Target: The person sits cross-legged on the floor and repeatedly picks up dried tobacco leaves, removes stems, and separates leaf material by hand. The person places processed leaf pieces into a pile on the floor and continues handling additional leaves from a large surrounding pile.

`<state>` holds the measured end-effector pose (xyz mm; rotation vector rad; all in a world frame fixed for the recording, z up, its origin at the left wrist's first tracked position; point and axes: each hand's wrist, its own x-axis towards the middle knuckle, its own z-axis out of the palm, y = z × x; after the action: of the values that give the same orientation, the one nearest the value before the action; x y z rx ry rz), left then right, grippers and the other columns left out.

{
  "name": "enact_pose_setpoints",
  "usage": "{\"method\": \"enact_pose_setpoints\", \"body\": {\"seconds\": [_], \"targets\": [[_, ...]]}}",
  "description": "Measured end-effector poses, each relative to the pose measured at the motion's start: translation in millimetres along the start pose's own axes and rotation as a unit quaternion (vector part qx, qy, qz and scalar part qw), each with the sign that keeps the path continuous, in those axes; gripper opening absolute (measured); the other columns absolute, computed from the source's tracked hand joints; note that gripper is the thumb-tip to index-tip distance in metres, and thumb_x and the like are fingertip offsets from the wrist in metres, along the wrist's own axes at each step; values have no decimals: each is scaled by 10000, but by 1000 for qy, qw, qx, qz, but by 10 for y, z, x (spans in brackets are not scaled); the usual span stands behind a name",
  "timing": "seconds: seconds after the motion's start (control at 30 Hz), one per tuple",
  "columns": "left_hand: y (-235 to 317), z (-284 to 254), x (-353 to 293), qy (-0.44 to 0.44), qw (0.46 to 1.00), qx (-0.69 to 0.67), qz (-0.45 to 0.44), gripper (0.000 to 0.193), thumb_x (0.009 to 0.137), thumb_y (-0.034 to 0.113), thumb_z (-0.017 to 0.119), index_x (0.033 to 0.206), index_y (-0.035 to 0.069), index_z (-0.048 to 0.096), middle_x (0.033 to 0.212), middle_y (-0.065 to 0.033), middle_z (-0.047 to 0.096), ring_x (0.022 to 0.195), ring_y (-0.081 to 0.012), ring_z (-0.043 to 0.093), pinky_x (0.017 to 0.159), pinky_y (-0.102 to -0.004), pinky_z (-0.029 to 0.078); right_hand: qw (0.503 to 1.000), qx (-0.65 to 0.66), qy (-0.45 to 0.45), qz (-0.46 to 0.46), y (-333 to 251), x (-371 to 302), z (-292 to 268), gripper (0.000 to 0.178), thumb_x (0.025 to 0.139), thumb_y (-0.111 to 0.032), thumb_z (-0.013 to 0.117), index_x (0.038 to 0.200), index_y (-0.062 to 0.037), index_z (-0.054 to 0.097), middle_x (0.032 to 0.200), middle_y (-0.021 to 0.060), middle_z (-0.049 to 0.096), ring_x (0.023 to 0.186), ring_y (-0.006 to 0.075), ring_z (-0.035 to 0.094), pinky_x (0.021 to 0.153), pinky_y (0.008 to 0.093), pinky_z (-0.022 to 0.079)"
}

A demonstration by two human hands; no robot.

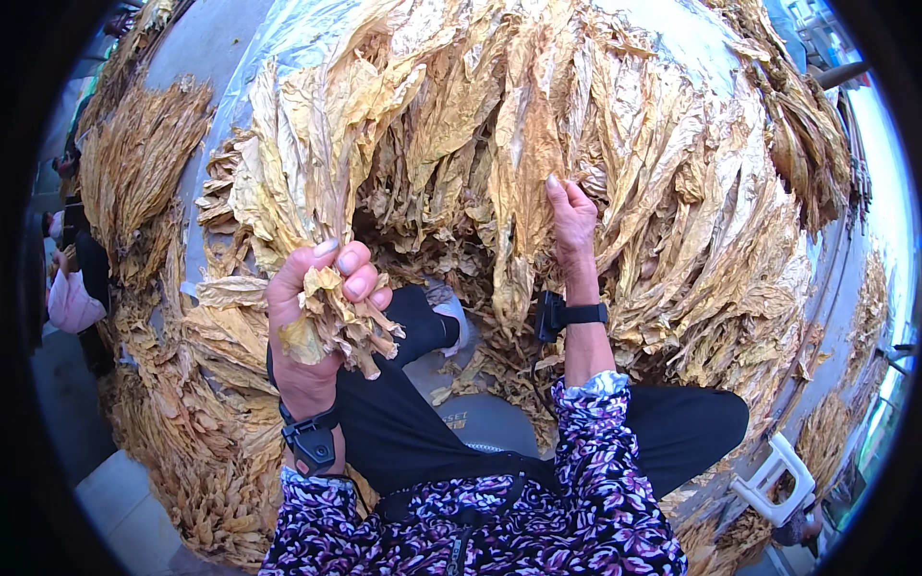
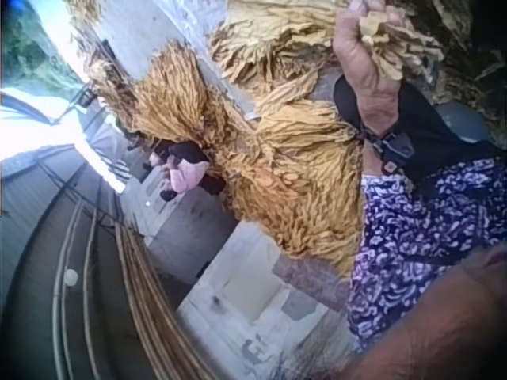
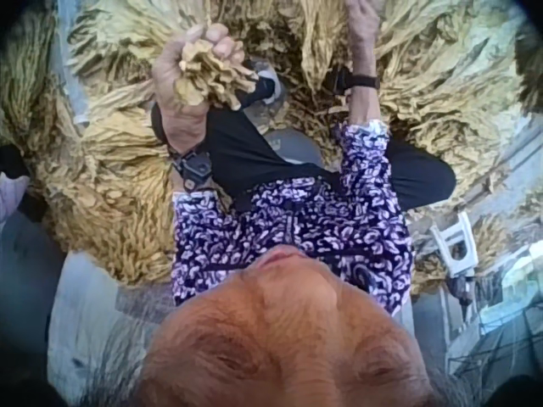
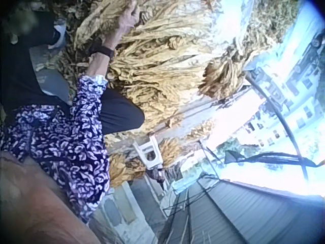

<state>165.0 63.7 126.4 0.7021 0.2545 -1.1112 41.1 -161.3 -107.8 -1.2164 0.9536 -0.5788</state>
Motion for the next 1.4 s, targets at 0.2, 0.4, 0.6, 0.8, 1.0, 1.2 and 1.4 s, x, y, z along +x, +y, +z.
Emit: {"method": "enact_pose_setpoints", "body": {"seconds": [0.2, 0.4, 0.6, 0.8, 1.0, 1.2, 1.4], "targets": [[1, -112, 25, -59, 997, -45, -17, 233, 890, 232, 440, 816, 20, 504, 791, -68, 519, 716, -190, 536, 719, -359, 460, 988, 110, 18, 104, -237, -33, -253, 162, 890, -198, 601, 874, -44, 649, 781, 16, 649, 664, 61, 566, 603, 204, 489], [-9, -127, 67, -53, 997, -39, -29, 242, 892, 225, 447, 840, -2, 512, 773, -76, 527, 711, -197, 538, 726, -358, 471, 998, -23, 32, 48, 121, 71, -351, 187, 894, -197, 595, 828, -29, 645, 656, -87, 507, 594, 19, 414, 547, 179, 333], [-4, -85, 78, -52, 998, -37, -25, 228, 884, 218, 461, 841, 1, 520, 715, -83, 526, 700, -190, 535, 725, -336, 462, 769, -511, 190, -335, -42, -301, -189, 171, 817, -85, 614, 947, 11, 557, 888, 89, 537, 786, 169, 532, 623, 315, 493], [22, -104, 65, -70, 996, -39, -36, 228, 889, 217, 462, 851, -1, 519, 752, -75, 529, 711, -186, 535, 723, -341, 463, 889, -414, -32, -192, 426, -770, 544, 143, 840, -144, 599, 803, -19, 542, 746, 107, 550, 643, 198, 528, 546, 332, 458], [-7, -115, 66, -74, 996, -40, -39, 225, 896, 212, 456, 859, -1, 517, 762, -69, 528, 724, -181, 540, 715, -336, 469, 872, -487, -46, -22, 826, -668, 934, 309, 808, -308, 639, 819, -18, 535, 734, 200, 602, 683, 354, 598, 616, 431, 479], [13, -184, 90, -66, 996, 15, -59, 224, 884, 240, 464, 809, 32, 502, 758, -50, 496, 701, -175, 518, 706, -350, 442, 984, -3, -79, 160, 499, -726, 468, 183, 836, -211, 673, 783, -76, 562, 673, -31, 559, 501, 12, 437, 438, 150, 336], [-189, -272, 243, 14, 999, 22, -47, 213, 871, 191, 481, 856, -18, 517, 808, -97, 543, 716, -196, 540, 699, -353, 474, 929, 288, -150, 178, 288, -942, -2, 359, 887, -116, 571, 1221, -52, 458, 898, 28, 568, 716, 107, 537, 614, 240, 467]]}}
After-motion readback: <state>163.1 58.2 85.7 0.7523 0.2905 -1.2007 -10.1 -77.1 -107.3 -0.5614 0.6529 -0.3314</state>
